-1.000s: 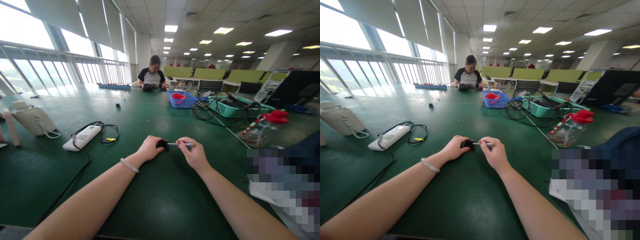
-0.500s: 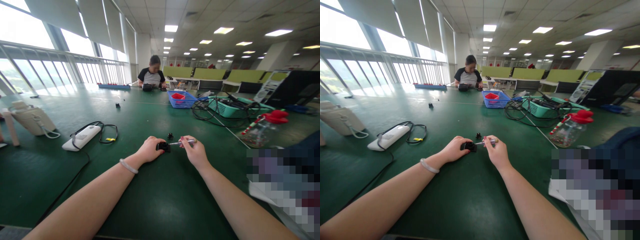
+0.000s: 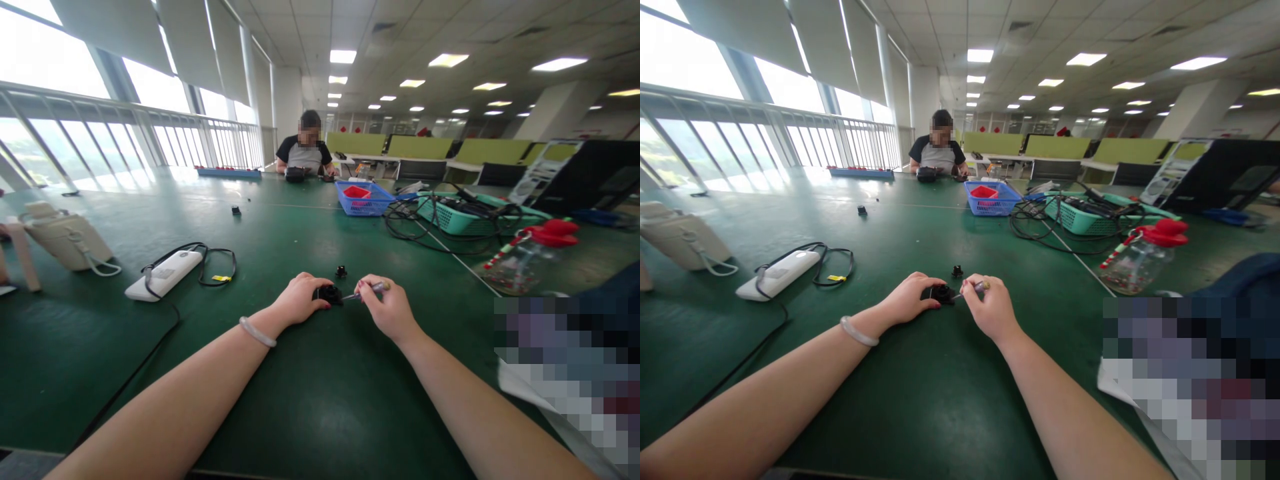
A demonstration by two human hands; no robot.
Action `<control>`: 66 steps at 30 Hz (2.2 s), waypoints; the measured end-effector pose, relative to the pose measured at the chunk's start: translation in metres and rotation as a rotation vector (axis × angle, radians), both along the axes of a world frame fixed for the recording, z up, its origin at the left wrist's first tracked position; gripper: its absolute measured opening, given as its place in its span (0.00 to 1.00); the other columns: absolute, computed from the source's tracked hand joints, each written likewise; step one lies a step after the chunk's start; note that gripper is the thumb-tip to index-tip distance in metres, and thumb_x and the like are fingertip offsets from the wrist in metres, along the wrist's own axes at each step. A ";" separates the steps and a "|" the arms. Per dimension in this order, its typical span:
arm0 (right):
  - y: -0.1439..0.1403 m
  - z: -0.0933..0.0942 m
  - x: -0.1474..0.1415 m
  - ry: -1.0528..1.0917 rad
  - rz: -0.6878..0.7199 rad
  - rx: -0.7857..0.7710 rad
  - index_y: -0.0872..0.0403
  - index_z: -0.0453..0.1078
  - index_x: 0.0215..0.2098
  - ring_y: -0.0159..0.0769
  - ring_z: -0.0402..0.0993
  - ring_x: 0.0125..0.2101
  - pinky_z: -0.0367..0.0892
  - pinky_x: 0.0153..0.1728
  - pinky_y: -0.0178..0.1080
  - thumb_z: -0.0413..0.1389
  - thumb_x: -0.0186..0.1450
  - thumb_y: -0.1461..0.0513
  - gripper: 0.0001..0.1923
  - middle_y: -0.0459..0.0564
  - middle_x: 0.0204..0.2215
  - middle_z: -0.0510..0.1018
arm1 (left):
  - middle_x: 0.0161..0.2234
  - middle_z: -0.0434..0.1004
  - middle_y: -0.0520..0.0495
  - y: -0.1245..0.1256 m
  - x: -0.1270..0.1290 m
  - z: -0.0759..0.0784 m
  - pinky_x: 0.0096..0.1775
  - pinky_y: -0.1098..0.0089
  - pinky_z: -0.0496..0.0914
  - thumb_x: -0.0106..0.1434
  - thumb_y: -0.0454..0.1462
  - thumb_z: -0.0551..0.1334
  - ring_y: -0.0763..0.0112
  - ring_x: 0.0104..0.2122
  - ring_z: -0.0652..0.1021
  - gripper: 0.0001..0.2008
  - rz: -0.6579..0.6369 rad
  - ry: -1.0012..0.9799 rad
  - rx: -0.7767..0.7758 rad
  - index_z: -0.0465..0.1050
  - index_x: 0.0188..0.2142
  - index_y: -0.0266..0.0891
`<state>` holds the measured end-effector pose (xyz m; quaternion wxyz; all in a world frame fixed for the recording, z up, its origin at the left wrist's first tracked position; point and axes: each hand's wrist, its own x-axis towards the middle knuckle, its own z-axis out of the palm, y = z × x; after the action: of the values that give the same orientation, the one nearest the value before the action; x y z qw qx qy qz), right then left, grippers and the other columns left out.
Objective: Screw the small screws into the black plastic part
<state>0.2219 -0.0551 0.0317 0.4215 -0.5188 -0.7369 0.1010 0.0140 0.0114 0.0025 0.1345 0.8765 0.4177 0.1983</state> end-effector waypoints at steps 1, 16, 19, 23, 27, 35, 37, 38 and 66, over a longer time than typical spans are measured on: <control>0.000 0.000 -0.001 -0.036 0.002 0.025 0.52 0.69 0.24 0.38 0.70 0.29 0.62 0.36 0.41 0.48 0.67 0.59 0.16 0.47 0.23 0.75 | 0.48 0.79 0.47 0.000 0.000 0.000 0.54 0.61 0.66 0.57 0.42 0.68 0.57 0.51 0.72 0.25 -0.004 0.001 0.003 0.71 0.55 0.46; -0.010 0.001 -0.013 -0.153 0.224 0.212 0.51 0.71 0.30 0.34 0.70 0.29 0.58 0.49 0.46 0.53 0.66 0.62 0.08 0.44 0.26 0.77 | 0.47 0.78 0.46 -0.004 0.001 -0.001 0.53 0.59 0.67 0.59 0.44 0.66 0.56 0.49 0.73 0.22 -0.042 -0.010 0.061 0.72 0.53 0.45; -0.011 0.003 -0.008 -0.085 0.141 0.282 0.51 0.70 0.29 0.34 0.70 0.28 0.59 0.49 0.45 0.52 0.66 0.61 0.09 0.44 0.25 0.77 | 0.47 0.79 0.47 -0.005 0.001 0.000 0.52 0.59 0.67 0.58 0.44 0.66 0.57 0.49 0.73 0.23 -0.044 -0.013 0.058 0.72 0.53 0.46; -0.006 0.002 -0.003 -0.104 0.036 0.212 0.51 0.71 0.28 0.37 0.70 0.30 0.60 0.45 0.44 0.51 0.67 0.59 0.12 0.45 0.25 0.77 | 0.46 0.79 0.47 -0.006 0.002 0.001 0.52 0.59 0.68 0.58 0.43 0.67 0.56 0.48 0.73 0.22 -0.043 -0.021 0.059 0.72 0.52 0.45; 0.000 -0.003 -0.004 -0.115 0.008 0.064 0.51 0.72 0.28 0.38 0.71 0.30 0.60 0.40 0.42 0.50 0.67 0.57 0.14 0.46 0.25 0.77 | 0.48 0.78 0.46 -0.008 0.002 0.003 0.52 0.59 0.68 0.59 0.42 0.65 0.57 0.48 0.74 0.22 -0.054 -0.037 0.061 0.71 0.53 0.43; -0.001 -0.002 0.003 0.271 0.072 0.053 0.52 0.72 0.28 0.37 0.72 0.30 0.65 0.35 0.38 0.49 0.69 0.55 0.17 0.46 0.25 0.74 | 0.53 0.74 0.45 -0.009 0.003 0.005 0.56 0.60 0.65 0.65 0.37 0.58 0.61 0.52 0.72 0.20 -0.019 -0.128 0.132 0.67 0.57 0.43; 0.001 -0.003 0.006 0.381 0.052 0.072 0.52 0.72 0.30 0.37 0.72 0.30 0.66 0.35 0.38 0.49 0.69 0.54 0.16 0.47 0.26 0.74 | 0.53 0.73 0.43 -0.009 0.003 0.004 0.56 0.60 0.65 0.66 0.34 0.56 0.60 0.52 0.71 0.21 0.077 -0.107 0.178 0.65 0.58 0.42; 0.002 -0.004 0.007 0.400 0.027 0.072 0.52 0.72 0.32 0.37 0.72 0.31 0.66 0.35 0.39 0.50 0.69 0.53 0.15 0.47 0.27 0.74 | 0.53 0.72 0.42 -0.008 0.004 0.003 0.55 0.59 0.66 0.66 0.34 0.54 0.59 0.51 0.71 0.22 0.129 -0.075 0.194 0.64 0.59 0.42; 0.011 -0.009 0.012 0.317 -0.081 0.082 0.53 0.72 0.27 0.36 0.72 0.25 0.64 0.31 0.37 0.48 0.69 0.51 0.21 0.46 0.20 0.73 | 0.65 0.58 0.41 -0.026 0.013 0.006 0.62 0.51 0.56 0.61 0.50 0.61 0.53 0.63 0.60 0.40 -0.046 0.022 0.067 0.46 0.67 0.45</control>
<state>0.2341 -0.0443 0.0223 0.5569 -0.5080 -0.6432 0.1346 0.0266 -0.0146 0.0090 0.1048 0.8919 0.3921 0.1992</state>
